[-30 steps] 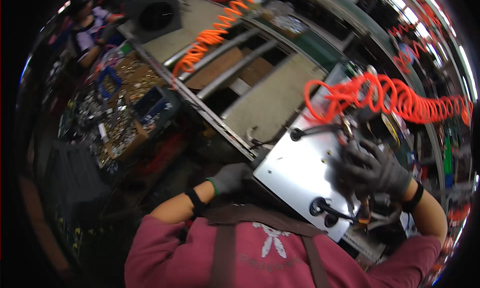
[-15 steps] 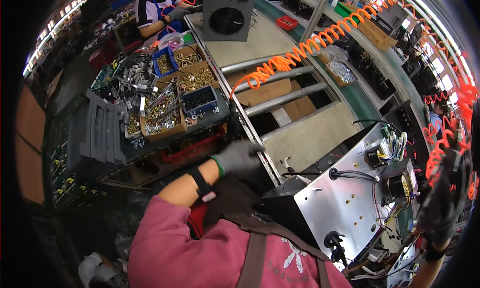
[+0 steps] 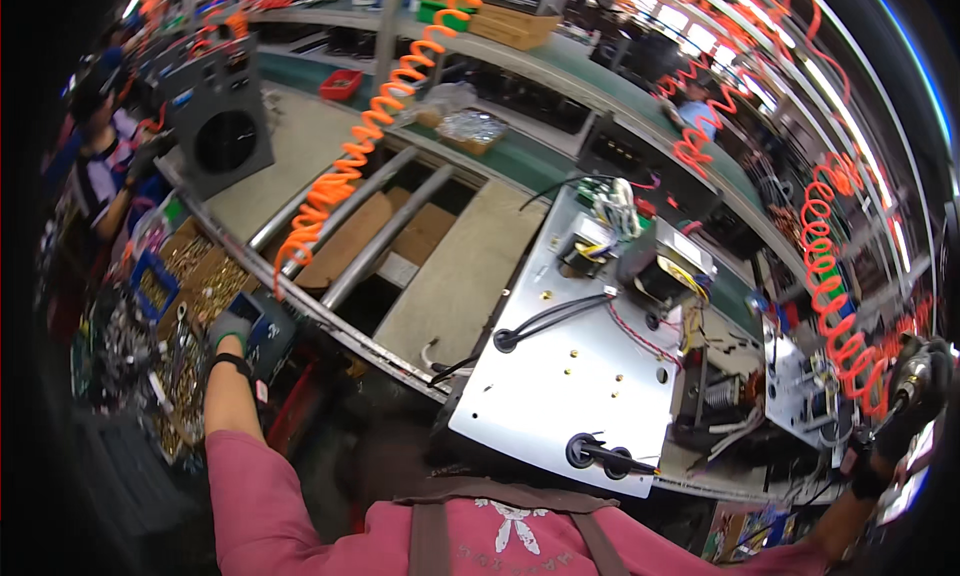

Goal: Assembling the internal components, wiring, and external housing of an industrial MIG/MAG welding machine on an assembly line.

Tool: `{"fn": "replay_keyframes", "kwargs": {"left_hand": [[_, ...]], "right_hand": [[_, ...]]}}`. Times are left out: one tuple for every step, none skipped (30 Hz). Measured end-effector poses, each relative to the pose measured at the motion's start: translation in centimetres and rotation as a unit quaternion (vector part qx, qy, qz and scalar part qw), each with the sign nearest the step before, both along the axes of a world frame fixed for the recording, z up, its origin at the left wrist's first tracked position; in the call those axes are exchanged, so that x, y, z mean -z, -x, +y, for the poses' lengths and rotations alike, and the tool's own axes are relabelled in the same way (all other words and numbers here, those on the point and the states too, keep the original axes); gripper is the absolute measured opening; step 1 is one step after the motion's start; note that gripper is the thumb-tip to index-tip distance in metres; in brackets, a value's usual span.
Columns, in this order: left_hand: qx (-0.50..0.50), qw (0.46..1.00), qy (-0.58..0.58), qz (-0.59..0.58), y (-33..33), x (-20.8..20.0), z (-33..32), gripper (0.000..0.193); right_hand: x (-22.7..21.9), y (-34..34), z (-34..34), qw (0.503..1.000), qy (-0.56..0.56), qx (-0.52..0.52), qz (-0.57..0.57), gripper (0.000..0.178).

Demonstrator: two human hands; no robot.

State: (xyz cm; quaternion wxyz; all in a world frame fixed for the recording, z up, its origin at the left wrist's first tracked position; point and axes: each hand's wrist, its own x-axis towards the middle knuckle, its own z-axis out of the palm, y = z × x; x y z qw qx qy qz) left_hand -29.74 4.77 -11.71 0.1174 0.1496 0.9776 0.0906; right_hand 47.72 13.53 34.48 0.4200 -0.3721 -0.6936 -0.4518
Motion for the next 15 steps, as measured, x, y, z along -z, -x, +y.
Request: {"fn": "replay_keyframes", "kwargs": {"left_hand": [[-0.002,0.999,0.035,-0.015,0.6,0.1,0.3,0.042],[-0.006,0.999,0.036,-0.027,1.2,0.3,0.5,0.041],[0.0,0.998,0.048,-0.04,1.7,0.3,0.6,0.04],[0.007,0.998,0.054,-0.039,2.1,0.4,0.7,0.039],[0.02,0.997,0.057,-0.052,2.4,0.5,0.7,0.04],[0.013,0.998,0.045,-0.045,2.6,0.5,0.7,0.042],[-0.011,0.999,0.034,-0.014,2.4,0.6,0.6,0.049],[-0.006,0.999,0.04,-0.03,2.3,0.6,0.5,0.056],[0.01,0.998,0.043,-0.049,2.0,0.4,0.4,0.055],[0.028,0.997,0.067,-0.001,1.6,0.3,0.3,0.047],[0.032,0.996,0.08,0.03,1.1,0.1,0.3,0.04],[0.034,0.995,0.083,0.042,0.7,-0.3,0.2,0.039],[0.037,0.994,0.093,0.041,0.3,-0.6,0.2,0.039],[0.041,0.994,0.097,0.043,-0.1,-1.0,0.1,0.039],[0.038,0.995,0.082,0.045,-0.4,-1.3,0.1,0.037]], "right_hand": [[0.1,0.0,-0.8,0.995,0.055,-0.007,-0.08,0.038],[0.3,0.3,-1.4,0.985,0.128,-0.001,-0.118,0.031],[1.6,1.0,-1.9,0.975,0.174,0.045,-0.133,0.031],[3.0,2.0,-2.4,0.962,0.211,0.06,-0.165,0.034],[4.6,3.3,-3.0,0.948,0.251,0.084,-0.179,0.037],[5.9,4.5,-3.5,0.924,0.317,0.093,-0.192,0.043],[6.5,5.5,-3.4,0.886,0.401,0.041,-0.231,0.048],[7.6,6.4,-3.0,0.843,0.501,-0.014,-0.196,0.053],[8.3,7.1,-2.9,0.809,0.559,-0.044,-0.177,0.052],[8.9,7.7,-2.8,0.746,0.648,-0.017,-0.152,0.051],[9.3,8.0,-2.6,0.674,0.728,0.005,-0.126,0.049],[9.6,8.1,-2.4,0.628,0.765,0.027,-0.14,0.046],[10.0,8.1,-2.4,0.629,0.766,0.022,-0.131,0.046],[10.3,8.0,-2.3,0.612,0.782,0.013,-0.119,0.046],[10.6,8.0,-2.4,0.583,0.803,0.031,-0.119,0.046]]}}
